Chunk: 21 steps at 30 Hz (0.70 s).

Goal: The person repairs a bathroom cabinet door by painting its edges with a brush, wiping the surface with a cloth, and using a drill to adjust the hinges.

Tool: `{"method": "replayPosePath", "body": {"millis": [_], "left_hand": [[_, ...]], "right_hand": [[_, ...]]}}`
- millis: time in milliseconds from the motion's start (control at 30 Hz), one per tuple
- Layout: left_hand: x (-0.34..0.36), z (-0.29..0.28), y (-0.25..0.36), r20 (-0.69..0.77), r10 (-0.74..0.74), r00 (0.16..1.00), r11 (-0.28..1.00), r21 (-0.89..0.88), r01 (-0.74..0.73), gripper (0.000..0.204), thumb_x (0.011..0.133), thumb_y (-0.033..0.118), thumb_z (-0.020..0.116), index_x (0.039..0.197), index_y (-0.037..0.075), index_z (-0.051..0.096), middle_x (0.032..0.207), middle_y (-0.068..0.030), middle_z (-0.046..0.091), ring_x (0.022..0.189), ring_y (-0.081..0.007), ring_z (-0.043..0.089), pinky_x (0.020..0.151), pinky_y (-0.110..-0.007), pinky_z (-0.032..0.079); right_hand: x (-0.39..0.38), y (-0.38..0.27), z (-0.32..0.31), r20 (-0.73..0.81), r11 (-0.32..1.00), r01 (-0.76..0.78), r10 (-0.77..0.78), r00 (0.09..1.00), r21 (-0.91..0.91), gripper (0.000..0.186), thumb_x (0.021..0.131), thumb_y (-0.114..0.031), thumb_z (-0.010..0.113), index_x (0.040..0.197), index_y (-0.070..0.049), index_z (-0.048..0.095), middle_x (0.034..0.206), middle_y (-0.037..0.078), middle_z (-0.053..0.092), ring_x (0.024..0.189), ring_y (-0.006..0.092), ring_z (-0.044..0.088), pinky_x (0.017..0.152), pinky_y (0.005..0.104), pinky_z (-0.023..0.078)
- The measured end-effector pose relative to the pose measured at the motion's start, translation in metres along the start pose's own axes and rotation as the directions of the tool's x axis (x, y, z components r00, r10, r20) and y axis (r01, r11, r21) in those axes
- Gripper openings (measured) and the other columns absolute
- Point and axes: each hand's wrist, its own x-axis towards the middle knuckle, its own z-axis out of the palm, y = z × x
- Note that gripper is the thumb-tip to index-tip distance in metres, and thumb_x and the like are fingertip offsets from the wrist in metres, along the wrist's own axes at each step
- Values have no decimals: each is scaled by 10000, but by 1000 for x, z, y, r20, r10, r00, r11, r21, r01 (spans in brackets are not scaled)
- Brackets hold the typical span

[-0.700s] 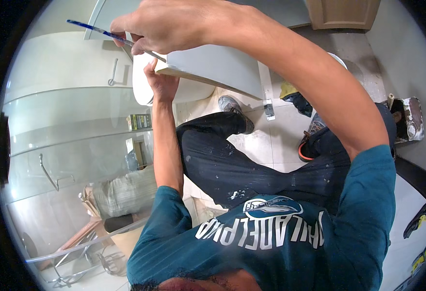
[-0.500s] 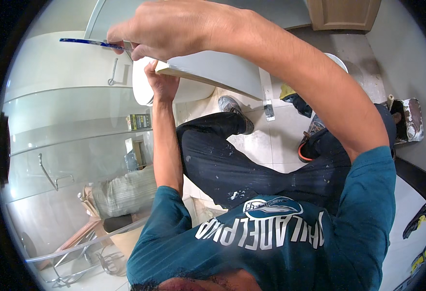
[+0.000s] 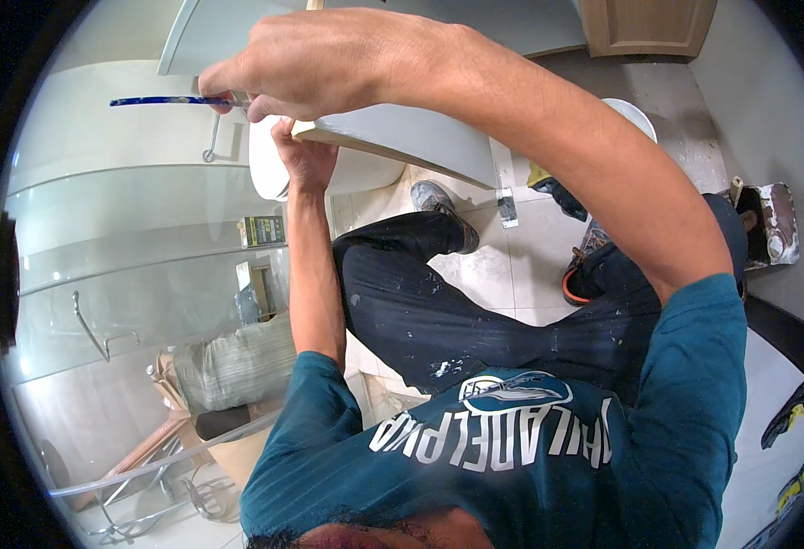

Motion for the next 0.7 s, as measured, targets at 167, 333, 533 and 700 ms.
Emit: {"method": "replayPosePath", "body": {"millis": [167, 333, 533, 700], "left_hand": [[1, 6, 0, 9, 1, 1000, 1000, 1, -1, 625, 838, 547, 580, 1318, 147, 561, 1254, 5, 625, 1180, -179, 580, 971, -364, 467], [0, -5, -2, -15, -12, 1000, 1000, -24, 12, 618, 844, 543, 574, 1318, 146, 565, 1250, 6, 630, 1186, -180, 576, 975, -359, 461], [0, 5, 0, 22, 6, 1000, 1000, -8, -5, 616, 853, 539, 570, 1324, 143, 564, 1270, 2, 619, 1204, -182, 563, 985, -362, 457], [1, -2, -1, 26, 4, 1000, 1000, -21, -3, 610, 855, 531, 569, 1324, 141, 564, 1267, 2, 619, 1204, -180, 564, 989, -357, 456]], "right_hand": [[-3, -4, -6, -17, 1000, -23, 23, 1000, -20, 157, 922, -29, 591, 1065, 35, 582, 767, 186, 705, 721, 286, 728, 611, 365, 599], [-1, 8, 9, -57, 995, 85, -88, 995, -50, 177, 917, -28, 600, 1080, 40, 583, 765, 207, 702, 720, 298, 732, 613, 374, 600], [-2, 7, 3, -68, 1000, 26, -26, 997, -2, 156, 916, -24, 596, 1056, 42, 584, 758, 215, 697, 707, 311, 727, 608, 376, 594], [0, 14, 15, -59, 998, 52, -54, 997, -28, 160, 922, -36, 596, 1058, 47, 587, 751, 222, 693, 705, 316, 727, 604, 373, 593]]}}
